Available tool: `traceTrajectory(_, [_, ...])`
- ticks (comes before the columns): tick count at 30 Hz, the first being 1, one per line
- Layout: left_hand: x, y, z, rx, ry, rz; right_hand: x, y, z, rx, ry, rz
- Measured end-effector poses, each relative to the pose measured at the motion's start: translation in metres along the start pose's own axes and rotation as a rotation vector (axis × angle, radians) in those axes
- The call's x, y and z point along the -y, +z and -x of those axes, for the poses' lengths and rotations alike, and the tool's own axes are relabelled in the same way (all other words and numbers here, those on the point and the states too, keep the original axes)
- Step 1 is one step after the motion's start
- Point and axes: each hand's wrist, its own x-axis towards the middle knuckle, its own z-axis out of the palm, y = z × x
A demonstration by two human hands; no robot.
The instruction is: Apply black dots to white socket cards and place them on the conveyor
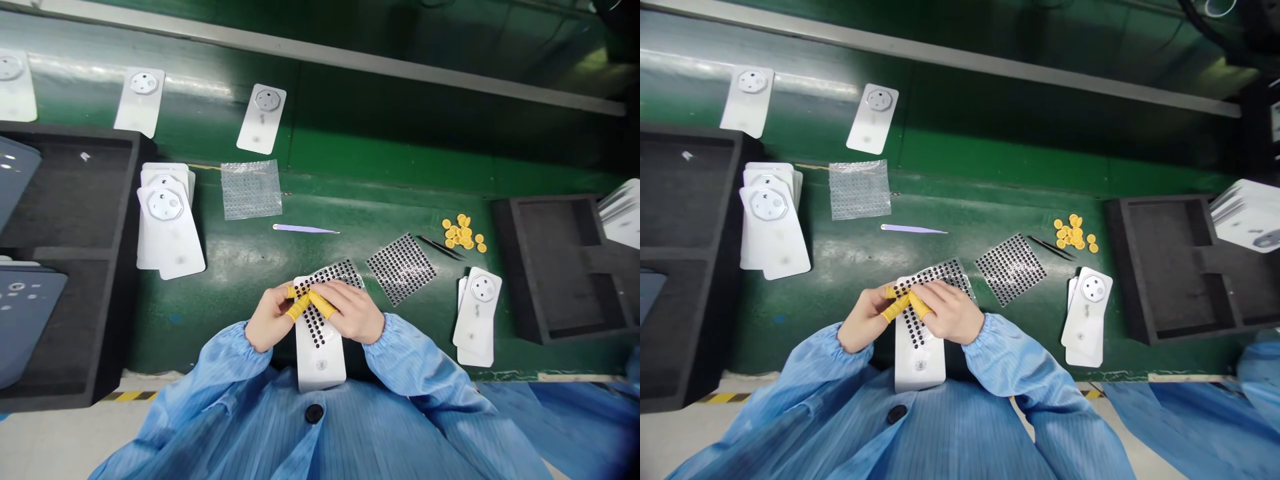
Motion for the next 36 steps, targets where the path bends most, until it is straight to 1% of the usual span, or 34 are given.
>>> traceTrajectory(2, [0.001, -0.001, 0.000, 0.011, 0.022, -0.031, 0.000, 0.004, 0.002, 0.005, -0.001, -0.004])
traceTrajectory(5, [0.004, -0.002, 0.001, 0.021, 0.060, -0.080, -0.002, 0.010, 0.004, -0.036, 0.041, -0.047])
traceTrajectory(7, [0.008, -0.004, 0.000, 0.024, 0.080, -0.111, -0.004, 0.013, 0.006, -0.038, 0.063, -0.078])
traceTrajectory(12, [0.015, -0.006, -0.003, 0.050, 0.076, -0.127, -0.005, 0.014, 0.013, 0.052, 0.151, -0.183])
traceTrajectory(15, [0.017, -0.005, -0.003, 0.057, 0.077, -0.134, -0.005, 0.015, 0.019, 0.067, 0.168, -0.201])
traceTrajectory(23, [0.019, -0.007, -0.004, 0.041, 0.106, -0.191, -0.005, 0.022, 0.024, 0.042, 0.149, -0.174])
traceTrajectory(27, [0.020, -0.004, -0.005, 0.043, 0.110, -0.202, -0.007, 0.026, 0.022, -0.017, 0.107, -0.189])
traceTrajectory(30, [0.020, -0.005, -0.007, 0.035, 0.103, -0.200, -0.009, 0.030, 0.018, -0.057, 0.139, -0.208])
traceTrajectory(31, [0.019, -0.009, -0.007, 0.023, 0.100, -0.195, -0.010, 0.030, 0.018, -0.060, 0.164, -0.214])
traceTrajectory(33, [0.016, -0.024, -0.005, -0.037, 0.096, -0.187, -0.011, 0.030, 0.017, -0.060, 0.212, -0.225])
traceTrajectory(34, [0.013, -0.034, -0.002, -0.088, 0.095, -0.190, -0.011, 0.028, 0.016, -0.060, 0.228, -0.229])
traceTrajectory(36, [0.004, -0.057, 0.008, -0.242, 0.105, -0.199, -0.011, 0.023, 0.015, -0.056, 0.248, -0.231])
